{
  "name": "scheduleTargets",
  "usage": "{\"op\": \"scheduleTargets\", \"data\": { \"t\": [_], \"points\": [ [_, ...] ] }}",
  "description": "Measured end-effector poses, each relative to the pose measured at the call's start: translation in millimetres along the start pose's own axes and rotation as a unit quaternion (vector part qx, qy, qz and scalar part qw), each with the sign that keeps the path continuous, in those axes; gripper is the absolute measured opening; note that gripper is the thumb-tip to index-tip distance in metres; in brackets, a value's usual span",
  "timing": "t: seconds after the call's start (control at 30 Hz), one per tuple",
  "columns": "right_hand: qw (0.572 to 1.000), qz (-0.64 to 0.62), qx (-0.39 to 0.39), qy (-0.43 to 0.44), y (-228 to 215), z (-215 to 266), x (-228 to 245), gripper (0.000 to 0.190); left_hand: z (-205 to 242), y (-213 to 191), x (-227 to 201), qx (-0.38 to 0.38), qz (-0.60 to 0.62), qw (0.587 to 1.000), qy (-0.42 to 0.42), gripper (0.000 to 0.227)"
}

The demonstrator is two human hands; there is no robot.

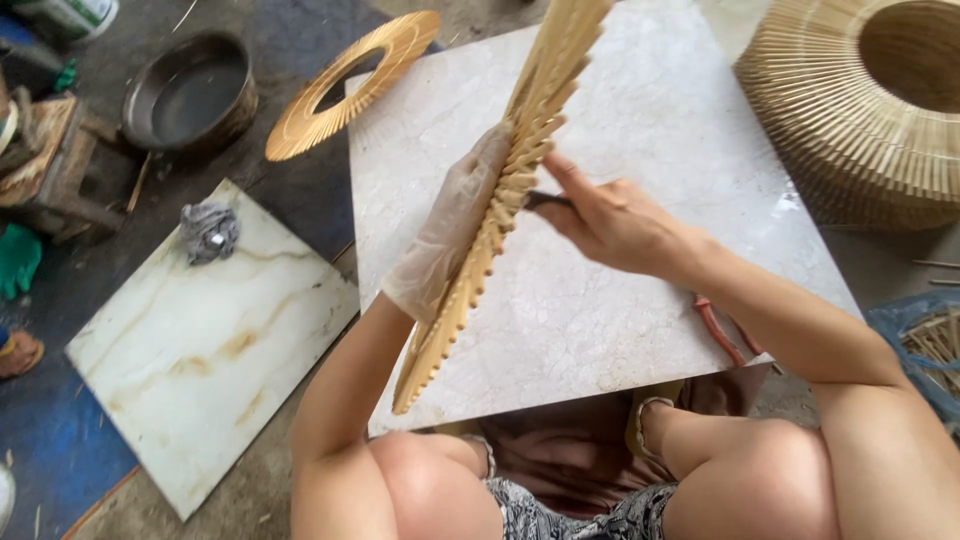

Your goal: Finishing and scraping the inner ring of a circular bamboo or wooden sunburst mirror frame.

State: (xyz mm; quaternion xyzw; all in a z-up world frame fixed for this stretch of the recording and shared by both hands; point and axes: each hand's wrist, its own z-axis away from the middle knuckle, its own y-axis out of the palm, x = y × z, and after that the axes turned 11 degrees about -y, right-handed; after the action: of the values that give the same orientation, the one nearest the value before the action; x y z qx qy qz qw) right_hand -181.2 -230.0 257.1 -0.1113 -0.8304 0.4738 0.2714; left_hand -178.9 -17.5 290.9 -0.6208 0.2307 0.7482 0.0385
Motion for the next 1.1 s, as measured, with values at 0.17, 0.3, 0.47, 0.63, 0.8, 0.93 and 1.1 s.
{"op": "scheduleTargets", "data": {
  "t": [0.17,0.3,0.47,0.63,0.8,0.93,1.1],
  "points": [
    [0.991,-0.003,-0.099,-0.090,9.7,-0.4,1.4,0.071,-9.3,-10.1,14.2,-0.053,-0.002,0.998,-0.030,0.051],
    [0.992,0.030,-0.093,-0.079,9.6,-1.2,-5.9,0.067,-2.9,-1.5,8.0,-0.060,-0.015,0.997,-0.036,0.049],
    [0.983,0.033,-0.142,-0.113,6.3,4.0,0.4,0.064,5.3,5.4,-4.5,-0.062,-0.019,0.998,-0.023,0.052],
    [0.969,-0.089,-0.192,-0.127,-37.9,-1.2,35.0,0.033,-1.0,-9.8,-4.1,-0.100,-0.076,0.991,0.040,0.058],
    [0.979,-0.088,-0.168,-0.078,-19.6,-3.4,27.4,0.031,-11.7,-15.2,1.2,-0.110,-0.054,0.992,0.014,0.058],
    [0.990,0.038,-0.118,-0.072,-9.6,-10.3,28.9,0.067,-21.6,-23.3,13.8,-0.068,0.017,0.997,0.028,0.052],
    [0.984,0.074,-0.121,-0.107,11.1,-9.8,11.7,0.068,-16.5,-15.1,11.5,-0.051,0.047,0.997,0.021,0.049]
  ]
}}
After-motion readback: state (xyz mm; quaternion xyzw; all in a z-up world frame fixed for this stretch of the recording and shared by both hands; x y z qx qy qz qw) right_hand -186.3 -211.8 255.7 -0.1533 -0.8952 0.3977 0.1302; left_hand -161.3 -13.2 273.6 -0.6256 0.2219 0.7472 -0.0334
